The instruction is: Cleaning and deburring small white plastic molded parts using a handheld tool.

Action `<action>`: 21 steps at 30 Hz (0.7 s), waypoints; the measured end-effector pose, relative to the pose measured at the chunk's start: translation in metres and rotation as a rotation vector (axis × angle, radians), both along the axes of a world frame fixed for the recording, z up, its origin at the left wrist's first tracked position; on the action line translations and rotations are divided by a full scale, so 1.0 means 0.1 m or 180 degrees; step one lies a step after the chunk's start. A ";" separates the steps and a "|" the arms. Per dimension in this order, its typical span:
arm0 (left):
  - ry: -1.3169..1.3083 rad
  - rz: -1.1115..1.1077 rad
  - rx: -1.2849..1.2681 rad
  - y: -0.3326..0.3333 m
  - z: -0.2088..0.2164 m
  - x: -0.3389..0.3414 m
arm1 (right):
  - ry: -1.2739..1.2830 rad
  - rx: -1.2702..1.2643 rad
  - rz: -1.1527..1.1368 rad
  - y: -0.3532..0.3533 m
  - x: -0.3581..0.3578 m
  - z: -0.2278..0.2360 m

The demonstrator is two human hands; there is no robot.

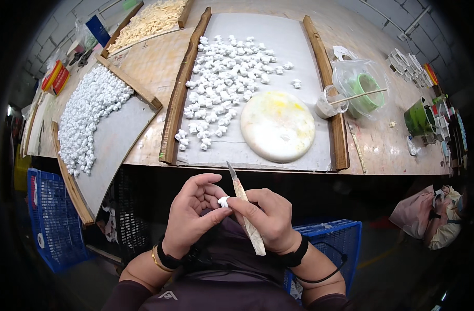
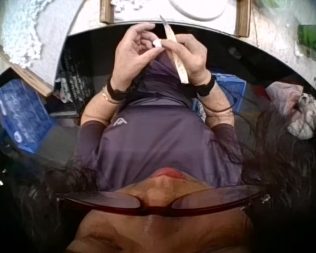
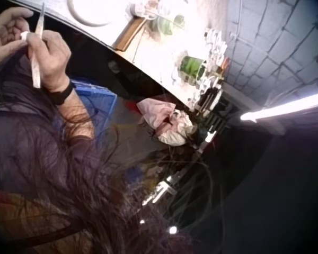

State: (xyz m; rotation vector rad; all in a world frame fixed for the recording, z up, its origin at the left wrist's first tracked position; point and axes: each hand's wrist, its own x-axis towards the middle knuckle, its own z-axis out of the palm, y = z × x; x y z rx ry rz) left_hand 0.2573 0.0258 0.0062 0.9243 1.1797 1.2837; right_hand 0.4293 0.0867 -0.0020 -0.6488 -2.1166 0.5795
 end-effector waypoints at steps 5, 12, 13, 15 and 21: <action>-0.0126 0.0037 0.0022 -0.03 0.04 -0.01 | 0.0111 -0.0162 -0.0182 0.01 -0.06 0.08; -0.0113 0.0089 0.0087 -0.07 0.05 -0.04 | 0.0122 -0.0492 -0.0173 0.00 -0.07 0.11; -0.0113 0.0093 0.0082 -0.08 0.06 -0.05 | 0.0127 -0.0529 -0.0169 -0.01 -0.08 0.13; -0.0107 0.0088 0.0082 -0.08 0.09 -0.07 | 0.0139 -0.0598 -0.0155 0.00 -0.10 0.17; 0.0022 0.0274 0.0113 -0.08 0.09 -0.31 | 0.0130 -0.0532 -0.0079 0.20 -0.13 0.36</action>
